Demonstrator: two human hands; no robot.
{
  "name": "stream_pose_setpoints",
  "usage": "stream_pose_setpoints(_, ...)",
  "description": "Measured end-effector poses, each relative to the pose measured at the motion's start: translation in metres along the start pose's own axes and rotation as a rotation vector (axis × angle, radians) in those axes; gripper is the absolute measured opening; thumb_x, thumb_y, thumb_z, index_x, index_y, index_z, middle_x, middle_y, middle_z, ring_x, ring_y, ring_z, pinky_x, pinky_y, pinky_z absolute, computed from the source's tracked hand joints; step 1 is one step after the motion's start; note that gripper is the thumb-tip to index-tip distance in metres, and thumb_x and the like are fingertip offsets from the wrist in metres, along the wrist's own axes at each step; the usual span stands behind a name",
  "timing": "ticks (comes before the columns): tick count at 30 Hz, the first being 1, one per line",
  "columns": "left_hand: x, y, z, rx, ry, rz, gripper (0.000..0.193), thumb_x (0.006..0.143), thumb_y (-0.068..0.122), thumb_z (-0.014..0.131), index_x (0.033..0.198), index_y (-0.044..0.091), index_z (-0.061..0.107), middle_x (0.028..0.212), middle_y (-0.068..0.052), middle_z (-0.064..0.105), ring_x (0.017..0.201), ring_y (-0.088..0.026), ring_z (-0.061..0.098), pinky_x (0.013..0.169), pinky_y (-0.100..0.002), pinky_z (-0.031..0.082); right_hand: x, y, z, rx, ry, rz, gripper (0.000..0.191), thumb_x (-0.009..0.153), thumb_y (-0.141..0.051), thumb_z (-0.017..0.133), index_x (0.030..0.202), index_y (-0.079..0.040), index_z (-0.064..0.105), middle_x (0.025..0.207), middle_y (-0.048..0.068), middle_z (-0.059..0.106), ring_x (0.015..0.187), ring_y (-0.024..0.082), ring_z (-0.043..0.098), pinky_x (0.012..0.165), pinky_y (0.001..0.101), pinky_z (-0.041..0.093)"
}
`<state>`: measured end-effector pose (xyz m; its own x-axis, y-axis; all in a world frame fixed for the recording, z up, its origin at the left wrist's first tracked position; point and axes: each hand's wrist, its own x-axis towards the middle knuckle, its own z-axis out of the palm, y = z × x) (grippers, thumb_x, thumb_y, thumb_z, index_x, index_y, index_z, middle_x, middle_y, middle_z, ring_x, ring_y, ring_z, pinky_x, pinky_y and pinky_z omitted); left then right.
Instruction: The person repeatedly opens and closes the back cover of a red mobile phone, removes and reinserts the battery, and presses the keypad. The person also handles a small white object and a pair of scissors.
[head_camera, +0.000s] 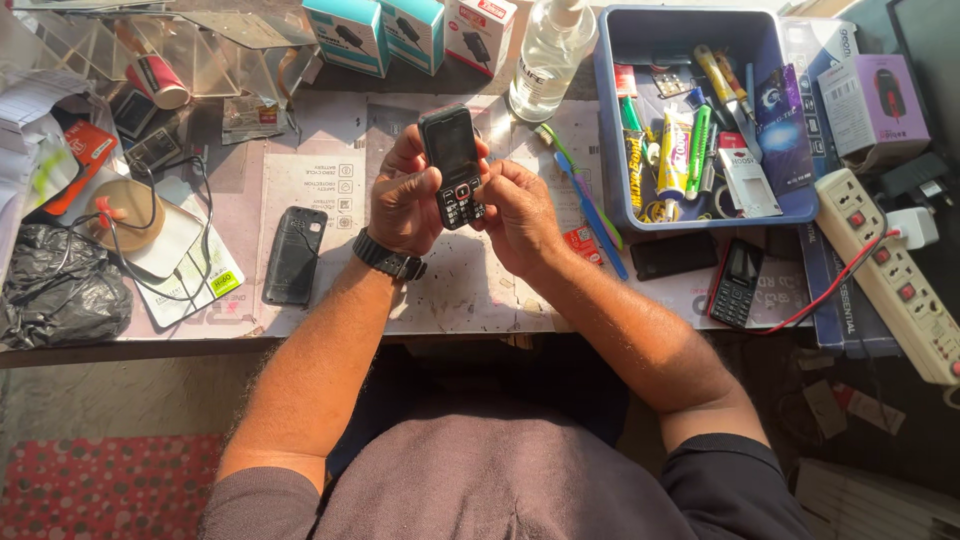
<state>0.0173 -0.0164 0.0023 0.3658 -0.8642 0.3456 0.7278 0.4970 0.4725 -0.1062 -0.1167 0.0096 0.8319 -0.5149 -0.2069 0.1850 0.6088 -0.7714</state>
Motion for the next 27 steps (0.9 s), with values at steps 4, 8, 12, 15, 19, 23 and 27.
stream_pose_setpoints(4, 0.001, 0.000, 0.002, -0.015, 0.014, -0.016, 0.032, 0.093, 0.011, 0.082, 0.121, 0.010, 0.066, 0.129, -0.023, 0.066, 0.115, -0.029, 0.072, 0.098, -0.046, 0.063, -0.001, -0.001, 0.003, -0.014, 0.014, -0.017, 0.013, 0.084, -0.002, 0.064, 0.076, -0.009, 0.057, 0.071, 0.000, 0.056, 0.060, 0.010, 0.050, 0.057, 0.0277, 0.045)
stream_pose_setpoints(8, 0.001, -0.001, 0.003, -0.029, 0.026, -0.029, 0.033, 0.094, 0.012, 0.082, 0.122, 0.011, 0.065, 0.130, -0.024, 0.066, 0.115, -0.030, 0.072, 0.097, -0.046, 0.063, -0.001, -0.002, 0.003, -0.018, 0.020, -0.021, 0.014, 0.083, -0.002, 0.064, 0.076, -0.010, 0.056, 0.071, 0.000, 0.056, 0.060, 0.009, 0.050, 0.056, 0.0269, 0.044)
stream_pose_setpoints(12, 0.002, -0.001, 0.000, -0.032, 0.004, -0.027, 0.032, 0.095, 0.012, 0.081, 0.122, 0.011, 0.065, 0.131, -0.024, 0.066, 0.113, -0.030, 0.072, 0.094, -0.045, 0.063, 0.000, 0.001, 0.000, -0.008, 0.011, -0.031, 0.015, 0.084, -0.002, 0.064, 0.076, -0.010, 0.055, 0.070, -0.001, 0.055, 0.059, 0.009, 0.049, 0.056, 0.0264, 0.043)
stream_pose_setpoints(15, 0.002, -0.003, -0.005, -0.031, -0.024, -0.011, 0.031, 0.096, 0.012, 0.080, 0.123, 0.011, 0.064, 0.131, -0.024, 0.065, 0.116, -0.030, 0.071, 0.090, -0.045, 0.064, 0.001, 0.005, -0.006, -0.015, 0.018, -0.044, 0.013, 0.085, -0.003, 0.064, 0.077, -0.010, 0.056, 0.069, -0.001, 0.055, 0.058, 0.009, 0.049, 0.053, 0.0258, 0.042)
stream_pose_setpoints(19, -0.004, -0.009, -0.017, -0.009, -0.030, 0.003, 0.030, 0.097, 0.013, 0.079, 0.123, 0.011, 0.064, 0.128, -0.024, 0.065, 0.113, -0.030, 0.072, 0.090, -0.045, 0.064, 0.002, 0.011, -0.016, -0.049, 0.012, -0.067, 0.012, 0.085, -0.003, 0.063, 0.077, -0.008, 0.056, 0.070, -0.001, 0.055, 0.058, 0.008, 0.048, 0.054, 0.0256, 0.043)
stream_pose_setpoints(23, -0.004, -0.012, -0.031, 0.009, -0.106, 0.005, 0.025, 0.101, 0.014, 0.078, 0.121, 0.012, 0.065, 0.128, -0.022, 0.067, 0.114, -0.028, 0.073, 0.093, -0.042, 0.064, 0.002, 0.015, -0.023, -0.065, -0.016, -0.079, 0.012, 0.087, -0.002, 0.064, 0.079, -0.008, 0.057, 0.071, -0.001, 0.056, 0.059, 0.007, 0.048, 0.055, 0.0250, 0.043)
stream_pose_setpoints(27, -0.006, -0.012, -0.036, 0.050, -0.109, -0.004, 0.024, 0.101, 0.016, 0.078, 0.121, 0.012, 0.065, 0.127, -0.021, 0.068, 0.113, -0.026, 0.073, 0.096, -0.040, 0.063, 0.002, 0.016, -0.026, -0.079, -0.044, -0.097, 0.012, 0.088, -0.002, 0.064, 0.081, -0.009, 0.059, 0.071, -0.001, 0.055, 0.060, 0.007, 0.049, 0.055, 0.0253, 0.044)
